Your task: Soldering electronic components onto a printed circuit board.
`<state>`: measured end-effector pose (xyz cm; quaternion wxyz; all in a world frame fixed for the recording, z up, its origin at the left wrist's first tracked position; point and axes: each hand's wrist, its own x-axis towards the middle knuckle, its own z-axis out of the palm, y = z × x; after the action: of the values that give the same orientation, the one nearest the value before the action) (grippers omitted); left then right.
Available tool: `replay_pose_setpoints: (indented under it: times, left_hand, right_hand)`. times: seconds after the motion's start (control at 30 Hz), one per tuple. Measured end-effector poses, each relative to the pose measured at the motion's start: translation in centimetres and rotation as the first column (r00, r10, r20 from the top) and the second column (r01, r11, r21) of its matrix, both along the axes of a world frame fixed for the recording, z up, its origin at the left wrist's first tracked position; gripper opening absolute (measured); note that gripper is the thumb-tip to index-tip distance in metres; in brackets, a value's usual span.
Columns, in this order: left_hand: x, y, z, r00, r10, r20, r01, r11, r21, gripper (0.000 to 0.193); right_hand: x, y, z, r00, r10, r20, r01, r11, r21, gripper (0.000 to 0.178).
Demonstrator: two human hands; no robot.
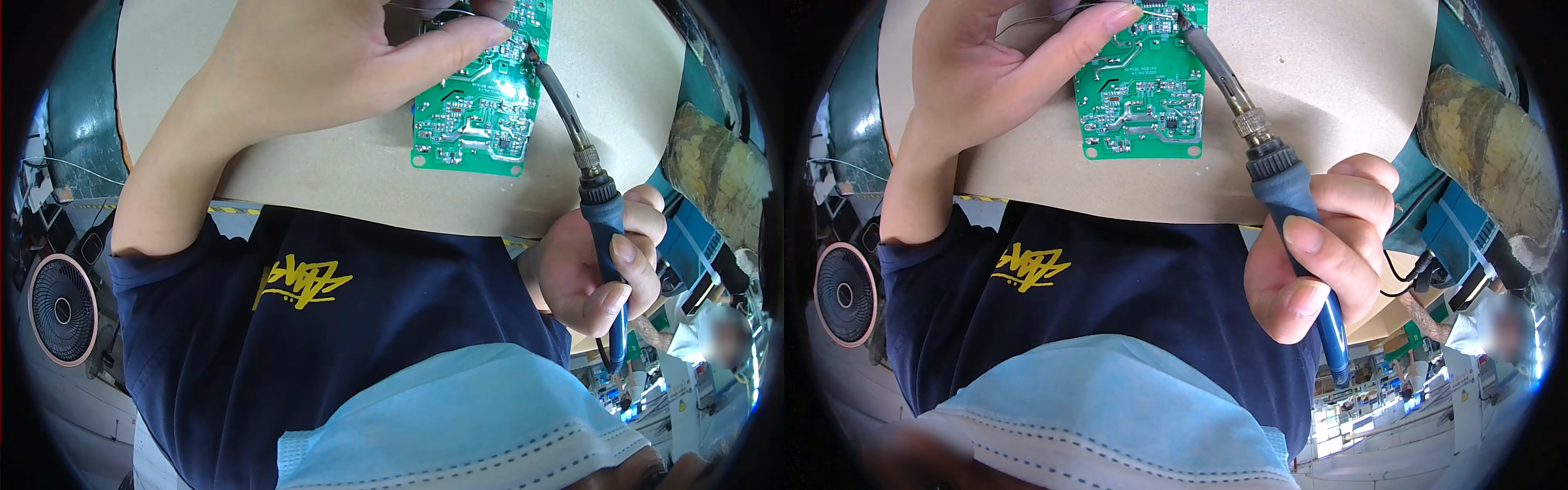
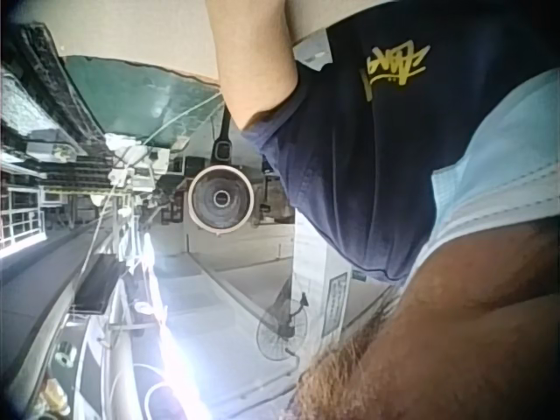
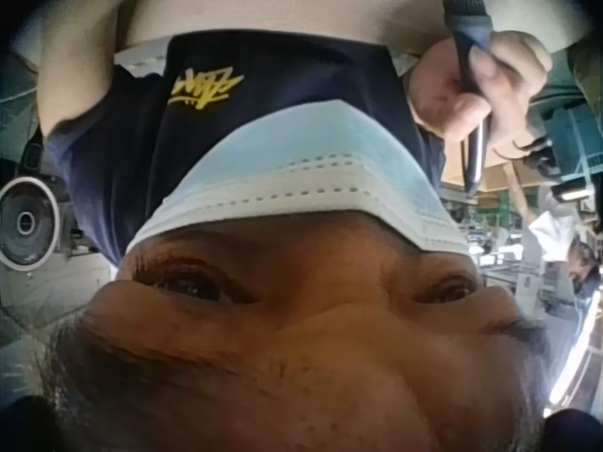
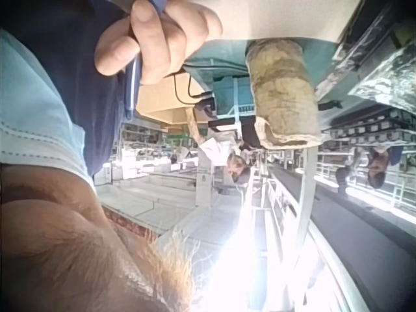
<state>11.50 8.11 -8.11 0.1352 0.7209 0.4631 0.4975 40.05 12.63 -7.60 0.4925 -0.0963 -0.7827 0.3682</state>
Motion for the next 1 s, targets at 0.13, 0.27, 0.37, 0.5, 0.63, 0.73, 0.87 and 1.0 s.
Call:
replay_pose_setpoints:
  times: [0.13,0.27,0.37,0.5,0.63,0.73,0.87,1.0]
  left_hand:
    - [0.0,-0.1,0.7,1.000,0.001,-0.026,-0.001,1.000,-0.002,0.016]
    - [-0.1,-0.1,1.0,1.000,-0.006,-0.027,0.006,1.000,-0.005,0.016]
    - [-0.1,0.0,1.2,0.999,-0.007,-0.048,0.008,1.000,0.016,0.016]
    - [0.0,0.1,1.4,0.996,-0.015,-0.092,0.019,0.999,0.042,0.016]
    - [0.1,0.1,1.5,0.999,-0.013,-0.042,0.014,1.000,0.023,0.017]
    - [0.1,0.0,1.3,0.999,-0.013,-0.044,0.014,1.000,0.018,0.017]
    - [0.1,0.1,0.7,0.999,-0.001,-0.038,0.001,1.000,0.012,0.017]
    - [0.1,0.1,0.6,1.000,-0.003,0.004,0.003,1.000,-0.001,0.017]
  right_hand:
    - [-0.1,0.0,0.0,1.000,-0.019,0.011,0.019,1.000,0.025,0.040]
    - [-0.2,0.0,0.1,1.000,-0.026,0.017,0.025,0.999,0.029,0.040]
    - [-0.3,-0.1,0.1,0.999,-0.031,0.019,0.031,0.999,0.026,0.040]
    - [-0.2,-0.1,0.1,1.000,-0.021,0.005,0.021,1.000,0.000,0.040]
    - [-0.3,-0.2,0.1,0.999,-0.053,0.012,0.053,0.999,0.008,0.040]
    - [-0.4,-0.2,0.1,0.998,-0.055,0.009,0.055,0.998,0.007,0.039]
    - [-0.4,-0.3,0.0,0.998,-0.055,0.002,0.055,0.998,0.004,0.039]
    - [-0.4,-0.3,0.0,0.999,-0.045,-0.010,0.045,0.999,-0.010,0.039]
